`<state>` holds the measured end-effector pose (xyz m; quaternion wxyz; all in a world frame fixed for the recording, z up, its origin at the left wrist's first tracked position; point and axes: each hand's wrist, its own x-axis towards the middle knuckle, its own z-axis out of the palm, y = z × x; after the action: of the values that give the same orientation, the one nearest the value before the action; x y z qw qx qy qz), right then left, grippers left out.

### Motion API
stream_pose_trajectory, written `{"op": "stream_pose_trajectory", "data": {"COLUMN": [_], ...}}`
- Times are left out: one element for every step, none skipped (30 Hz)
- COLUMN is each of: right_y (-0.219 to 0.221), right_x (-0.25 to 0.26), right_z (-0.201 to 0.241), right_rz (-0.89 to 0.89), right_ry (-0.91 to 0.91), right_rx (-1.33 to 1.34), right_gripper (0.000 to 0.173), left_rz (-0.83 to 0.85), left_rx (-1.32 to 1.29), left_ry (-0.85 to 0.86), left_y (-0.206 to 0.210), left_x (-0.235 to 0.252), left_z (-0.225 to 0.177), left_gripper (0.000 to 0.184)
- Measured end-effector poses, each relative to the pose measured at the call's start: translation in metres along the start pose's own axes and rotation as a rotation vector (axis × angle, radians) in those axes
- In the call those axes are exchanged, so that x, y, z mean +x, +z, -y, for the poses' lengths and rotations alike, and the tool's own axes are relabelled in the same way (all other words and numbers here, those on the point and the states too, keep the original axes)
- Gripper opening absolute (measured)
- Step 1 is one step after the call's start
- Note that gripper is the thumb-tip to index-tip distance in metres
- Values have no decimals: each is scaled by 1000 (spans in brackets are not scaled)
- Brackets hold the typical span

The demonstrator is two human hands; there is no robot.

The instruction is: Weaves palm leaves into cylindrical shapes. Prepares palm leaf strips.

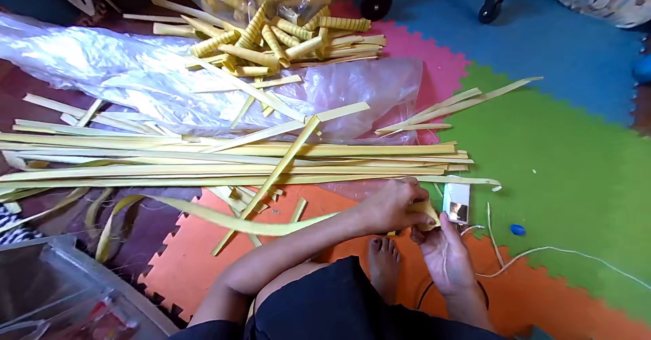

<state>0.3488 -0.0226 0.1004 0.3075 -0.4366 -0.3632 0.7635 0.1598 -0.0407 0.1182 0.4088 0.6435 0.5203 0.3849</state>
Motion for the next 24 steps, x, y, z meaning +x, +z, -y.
{"op": "stream_pose_trajectory", "data": {"right_y": [1, 1, 2, 1, -1, -4, -5, -3, -1, -1, 0, 2, 6, 8, 6, 4, 2, 3, 6, 9, 8, 6, 5, 6], "right_x": [1, 0, -1, -2, -4, -5, -5, -6, -5, -4, -3, -2, -2, -1, -1, 0, 1, 2, 1, 0, 2, 4, 7, 5], "right_z": [-1, -1, 0, 3, 5, 6, 5, 4, 4, 4, 4, 5, 7, 9, 12, 14, 15, 15, 14, 12, 8, 4, 2, 6], "right_rz": [-29, -45, -43, -18, 17, 70, 106, 107, 100, 107, 110, 91, 72, 72, 100, 145, 197, 218, 204, 189, 187, 198, 202, 199], "right_ry": [-32, -35, 3, 76, 164, 231, 253, 217, 145, 72, 17, -9, 11, 83, 192, 308, 387, 393, 310, 166, 1, -153, -238, -199], "right_rx": [-33, -30, 10, 98, 217, 318, 351, 289, 172, 63, -9, -37, -12, 83, 241, 421, 533, 522, 365, 135, -83, -247, -320, -281], "right_gripper": [36, 35, 35, 36, 39, 42, 42, 42, 42, 43, 43, 40, 36, 34, 34, 33, 30, 28, 27, 27, 26, 27, 25, 25], "left_rz": [51, 97, 127, 142, 141, 125, 97, 71, 46, 21, 2, -8, -5, 4, 15, 27, 35, 36, 32, 19, 7, 4, 15, 42], "left_rx": [2, -9, -30, -46, -56, -55, -48, -39, -34, -40, -51, -70, -91, -116, -137, -153, -162, -168, -168, -171, -177, -187, -199, -210], "left_ry": [-10, -8, 10, 39, 59, 68, 65, 40, 2, -36, -67, -81, -82, -72, -59, -64, -89, -132, -176, -215, -240, -250, -243, -226], "left_y": [-2, -4, -5, -6, -6, -7, -6, -6, -7, -7, -8, -10, -12, -14, -16, -19, -22, -24, -26, -27, -27, -28, -28, -30], "left_x": [0, 0, 0, 0, 0, 0, -1, -2, -2, -2, -2, -2, -3, -4, -6, -7, -8, -9, -10, -11, -11, -11, -12, -12], "left_z": [-2, -3, -3, -2, -2, -2, -2, -3, -5, -6, -7, -6, -6, -4, -3, -4, -5, -7, -10, -12, -14, -16, -17, -18], "left_gripper": [28, 28, 28, 28, 27, 25, 23, 23, 24, 26, 28, 28, 28, 27, 26, 25, 24, 22, 20, 18, 17, 17, 17, 19]}}
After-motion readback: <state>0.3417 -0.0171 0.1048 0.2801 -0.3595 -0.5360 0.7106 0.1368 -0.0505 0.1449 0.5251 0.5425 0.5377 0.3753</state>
